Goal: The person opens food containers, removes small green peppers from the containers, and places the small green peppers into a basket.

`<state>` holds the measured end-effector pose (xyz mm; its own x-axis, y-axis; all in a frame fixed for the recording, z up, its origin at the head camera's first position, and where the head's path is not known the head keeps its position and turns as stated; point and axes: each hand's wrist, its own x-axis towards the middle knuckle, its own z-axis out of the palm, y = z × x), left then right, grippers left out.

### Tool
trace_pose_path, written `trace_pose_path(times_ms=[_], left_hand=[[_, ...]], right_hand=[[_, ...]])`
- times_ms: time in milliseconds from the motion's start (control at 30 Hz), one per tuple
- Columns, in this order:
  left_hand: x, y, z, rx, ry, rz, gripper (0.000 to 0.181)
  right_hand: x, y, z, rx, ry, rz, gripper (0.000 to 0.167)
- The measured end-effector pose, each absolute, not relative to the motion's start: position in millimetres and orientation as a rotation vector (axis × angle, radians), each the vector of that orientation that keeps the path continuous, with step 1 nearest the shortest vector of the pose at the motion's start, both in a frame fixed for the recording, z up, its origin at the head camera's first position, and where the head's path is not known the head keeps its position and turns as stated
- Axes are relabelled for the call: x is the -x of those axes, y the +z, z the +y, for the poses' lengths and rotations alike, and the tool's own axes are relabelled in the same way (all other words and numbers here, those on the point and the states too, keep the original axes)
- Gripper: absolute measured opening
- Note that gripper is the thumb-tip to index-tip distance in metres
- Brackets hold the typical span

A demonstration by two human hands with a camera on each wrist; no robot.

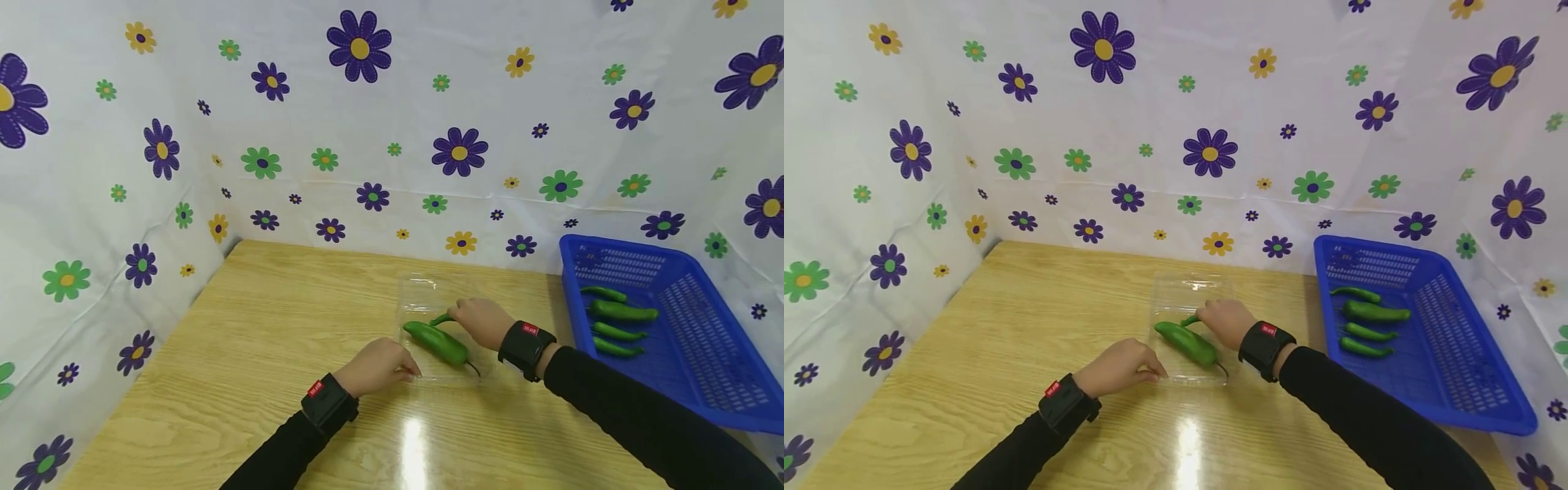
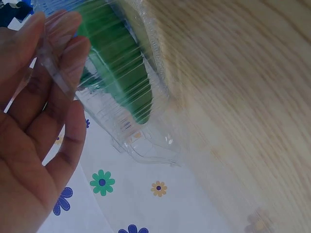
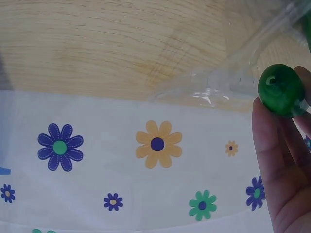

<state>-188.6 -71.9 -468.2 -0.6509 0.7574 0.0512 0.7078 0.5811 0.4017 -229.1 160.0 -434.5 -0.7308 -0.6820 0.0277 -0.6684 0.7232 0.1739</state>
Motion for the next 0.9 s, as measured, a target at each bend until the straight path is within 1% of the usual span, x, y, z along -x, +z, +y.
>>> trace_pose_path(times_ms=[300,533,667,900], left_hand=[[187.5,-466.0,-72.2,-1.247,0.591,2.661,0.014],[186.2,-466.2,-71.3,-1.27,0.588,2.66,0.014],[186.3,-467.5,-71.5,-1.261,0.597,2.666,0.013],[187.4,-467.3,-72.6,-1.264,0.614,2.677,0.013]], right_hand=[[226.6,-424.7,166.6,-1.071,-0.052,-2.801,0.027],[213.9,-401.1,174.0,-1.046,0.158,-2.729,0.031],[205.5,-382.7,190.1,-0.997,0.255,-2.725,0.031],[193.4,-358.0,237.6,-0.782,0.281,-2.709,0.033]])
